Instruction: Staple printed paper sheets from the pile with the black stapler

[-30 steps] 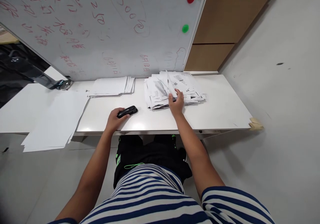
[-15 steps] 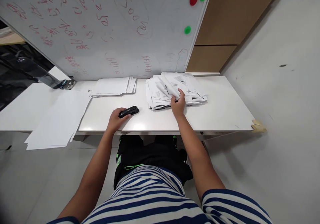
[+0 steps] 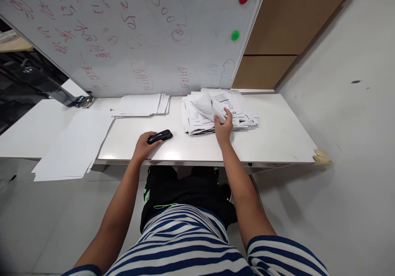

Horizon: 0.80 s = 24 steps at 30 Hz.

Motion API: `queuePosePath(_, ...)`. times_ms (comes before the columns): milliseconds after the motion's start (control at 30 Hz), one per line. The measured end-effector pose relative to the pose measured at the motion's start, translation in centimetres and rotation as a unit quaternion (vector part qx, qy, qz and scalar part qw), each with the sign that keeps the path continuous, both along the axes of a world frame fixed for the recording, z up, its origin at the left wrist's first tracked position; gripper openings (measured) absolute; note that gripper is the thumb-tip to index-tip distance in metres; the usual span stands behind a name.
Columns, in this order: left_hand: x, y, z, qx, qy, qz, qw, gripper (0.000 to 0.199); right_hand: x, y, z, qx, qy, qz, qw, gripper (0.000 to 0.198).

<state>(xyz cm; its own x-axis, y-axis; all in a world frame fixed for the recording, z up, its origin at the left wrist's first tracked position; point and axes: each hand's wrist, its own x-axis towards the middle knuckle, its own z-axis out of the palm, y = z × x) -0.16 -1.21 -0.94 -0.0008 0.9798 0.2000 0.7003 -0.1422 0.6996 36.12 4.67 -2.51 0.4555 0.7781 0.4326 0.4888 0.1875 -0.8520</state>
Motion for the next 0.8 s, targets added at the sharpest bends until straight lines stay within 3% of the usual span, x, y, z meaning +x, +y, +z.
queuePosePath(233,-0.1,0.0,0.0,-0.005,0.0,0.003,1.0,0.041,0.5,0.3,0.0,0.016,0.063,-0.014,0.998,0.06)
queuePosePath(467,-0.2,0.2,-0.1,-0.015,0.001,0.009,1.0,0.043,0.9,0.8,0.4,0.024,0.032,-0.077,0.996,0.054)
queuePosePath(567,-0.3,0.3,-0.4,-0.002,0.009,0.002,1.0,0.045,0.2,0.2,2.0,0.052,-0.001,-0.115,0.992,0.048)
queuePosePath(667,-0.1,-0.1,-0.2,0.059,0.032,0.002,0.998,0.063,-1.1,-1.3,4.7,0.099,0.004,-0.117,0.988,0.047)
queuePosePath(733,0.5,-0.9,0.6,0.117,0.044,0.006,0.992,0.071,-2.2,-3.0,6.7,0.118,0.001,-0.062,0.991,0.052)
queuePosePath(800,1.4,-2.1,1.9,0.156,0.014,0.01,0.988,0.067,-3.4,-5.0,8.8,0.113,-0.03,0.024,0.993,0.059)
